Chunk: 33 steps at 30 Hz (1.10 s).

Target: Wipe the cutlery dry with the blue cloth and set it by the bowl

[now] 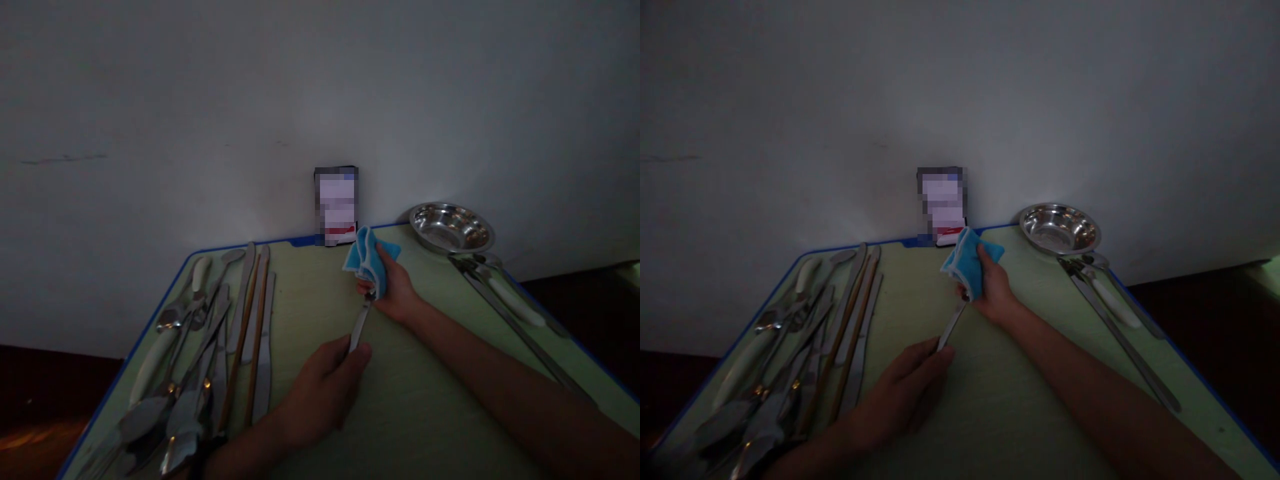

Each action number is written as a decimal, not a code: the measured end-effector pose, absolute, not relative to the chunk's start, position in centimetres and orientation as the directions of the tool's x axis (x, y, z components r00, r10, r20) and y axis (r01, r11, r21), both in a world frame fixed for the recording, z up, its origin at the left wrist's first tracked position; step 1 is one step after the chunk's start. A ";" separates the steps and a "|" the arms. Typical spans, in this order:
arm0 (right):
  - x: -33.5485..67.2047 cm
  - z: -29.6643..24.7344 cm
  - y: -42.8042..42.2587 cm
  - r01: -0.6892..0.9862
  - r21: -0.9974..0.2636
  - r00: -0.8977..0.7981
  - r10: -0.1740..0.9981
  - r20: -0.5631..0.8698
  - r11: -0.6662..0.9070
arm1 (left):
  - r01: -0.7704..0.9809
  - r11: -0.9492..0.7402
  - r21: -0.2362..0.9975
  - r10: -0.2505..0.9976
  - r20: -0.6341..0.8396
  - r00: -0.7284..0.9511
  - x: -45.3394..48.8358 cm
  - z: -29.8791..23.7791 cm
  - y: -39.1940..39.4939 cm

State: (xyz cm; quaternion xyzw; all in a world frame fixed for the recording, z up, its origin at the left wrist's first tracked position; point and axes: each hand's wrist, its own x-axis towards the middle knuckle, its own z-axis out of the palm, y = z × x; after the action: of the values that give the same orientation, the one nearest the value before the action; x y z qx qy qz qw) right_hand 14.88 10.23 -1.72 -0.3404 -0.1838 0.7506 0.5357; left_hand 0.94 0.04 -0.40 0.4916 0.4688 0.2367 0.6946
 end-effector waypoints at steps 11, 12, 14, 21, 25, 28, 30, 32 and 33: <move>12.9 -2.0 8.0 -0.573 -0.656 -0.383 0.868 -0.317 -0.492 | -0.261 0.486 0.834 0.839 -0.362 0.405 1.3 -2.2 0.0; 12.6 -2.1 7.6 -0.561 -0.654 -0.415 0.856 -0.309 -0.508 | -0.265 0.477 0.838 0.846 -0.356 0.398 1.4 -2.2 0.1; 12.1 -2.2 7.2 -0.564 -0.644 -0.439 0.848 -0.296 -0.517 | -0.252 0.462 0.851 0.856 -0.352 0.379 1.5 -2.1 0.2; 13.5 -2.1 9.5 -0.686 -0.569 -0.239 0.880 -0.412 -0.453 | -0.015 0.416 0.909 0.835 -0.375 0.403 1.3 -1.2 0.2; 14.9 -2.0 10.7 -0.727 -0.560 -0.212 0.905 -0.367 -0.398 | 0.114 0.368 0.923 0.814 -0.379 0.439 1.1 -0.8 0.1; 15.4 -2.0 10.8 -0.724 -0.561 -0.224 0.905 -0.361 -0.402 | 0.166 0.333 0.928 0.824 -0.372 0.428 1.2 -0.5 0.1; 15.4 -2.0 10.8 -0.735 -0.551 -0.225 0.909 -0.352 -0.395 | 0.184 0.331 0.925 0.819 -0.379 0.432 1.2 -0.4 0.1; 15.5 -1.9 10.7 -0.758 -0.525 -0.236 0.913 -0.332 -0.387 | 0.188 0.350 0.918 0.804 -0.397 0.443 1.2 -0.3 0.1; 15.5 -1.9 10.7 -0.768 -0.510 -0.249 0.915 -0.319 -0.387 | 0.193 0.352 0.916 0.800 -0.401 0.446 1.2 -0.3 0.1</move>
State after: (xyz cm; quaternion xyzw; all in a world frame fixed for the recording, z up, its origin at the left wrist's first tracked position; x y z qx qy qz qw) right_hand 15.48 10.72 -1.87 -0.2912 -0.1255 0.7801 0.5393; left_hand 1.22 0.09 -0.28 0.5225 0.4750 0.2262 0.6710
